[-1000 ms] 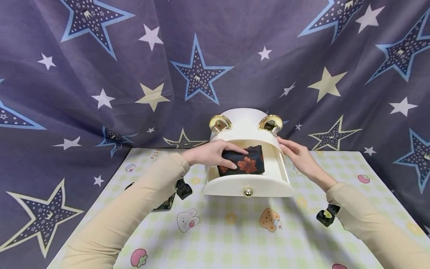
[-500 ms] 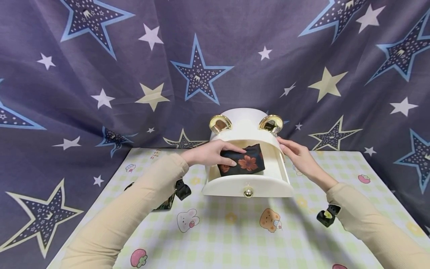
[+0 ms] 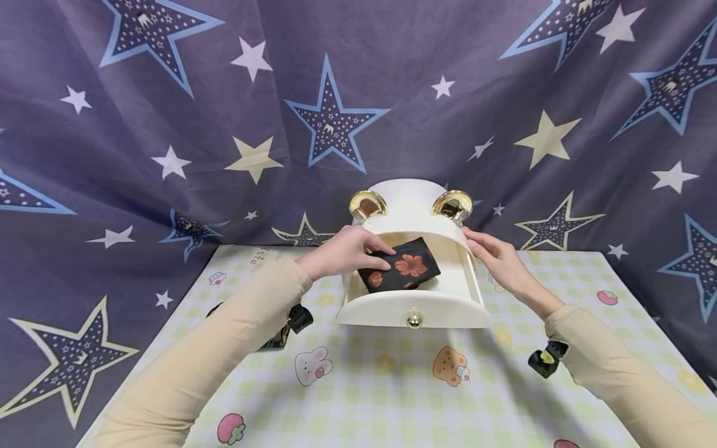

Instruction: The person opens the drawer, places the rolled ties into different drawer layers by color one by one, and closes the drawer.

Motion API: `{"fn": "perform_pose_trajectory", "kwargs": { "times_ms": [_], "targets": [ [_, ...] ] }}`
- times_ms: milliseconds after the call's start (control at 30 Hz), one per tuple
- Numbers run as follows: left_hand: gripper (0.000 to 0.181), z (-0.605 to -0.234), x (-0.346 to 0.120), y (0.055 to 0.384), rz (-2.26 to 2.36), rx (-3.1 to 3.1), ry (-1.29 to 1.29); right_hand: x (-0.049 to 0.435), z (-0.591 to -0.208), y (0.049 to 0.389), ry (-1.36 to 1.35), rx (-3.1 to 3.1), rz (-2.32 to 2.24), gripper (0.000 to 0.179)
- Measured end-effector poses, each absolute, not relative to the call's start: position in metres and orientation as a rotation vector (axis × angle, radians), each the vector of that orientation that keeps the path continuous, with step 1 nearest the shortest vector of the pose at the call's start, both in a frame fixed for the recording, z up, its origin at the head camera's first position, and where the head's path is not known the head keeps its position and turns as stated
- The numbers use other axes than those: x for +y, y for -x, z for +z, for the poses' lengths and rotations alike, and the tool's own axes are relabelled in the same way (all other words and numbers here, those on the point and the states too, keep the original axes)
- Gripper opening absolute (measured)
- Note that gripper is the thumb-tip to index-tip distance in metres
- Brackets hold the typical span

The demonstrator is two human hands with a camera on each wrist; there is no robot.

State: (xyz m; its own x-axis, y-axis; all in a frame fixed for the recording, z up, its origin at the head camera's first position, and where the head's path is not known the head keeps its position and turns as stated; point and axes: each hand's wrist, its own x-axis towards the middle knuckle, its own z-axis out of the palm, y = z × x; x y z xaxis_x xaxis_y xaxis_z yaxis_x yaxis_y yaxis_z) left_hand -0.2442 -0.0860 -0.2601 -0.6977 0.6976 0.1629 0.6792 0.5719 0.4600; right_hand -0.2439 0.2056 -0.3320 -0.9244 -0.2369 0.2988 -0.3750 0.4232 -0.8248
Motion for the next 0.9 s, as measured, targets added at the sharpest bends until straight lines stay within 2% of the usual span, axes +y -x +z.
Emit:
{"fn": "perform_pose_trajectory", "kwargs": {
  "times_ms": [900],
  "targets": [
    [0.011, -0.2631, -0.0891, 0.2343, 0.821, 2.85, -1.213, 0.2058, -0.3324, 0.2422, -0.563, -2.527, 1.521, 0.044]
  ]
}}
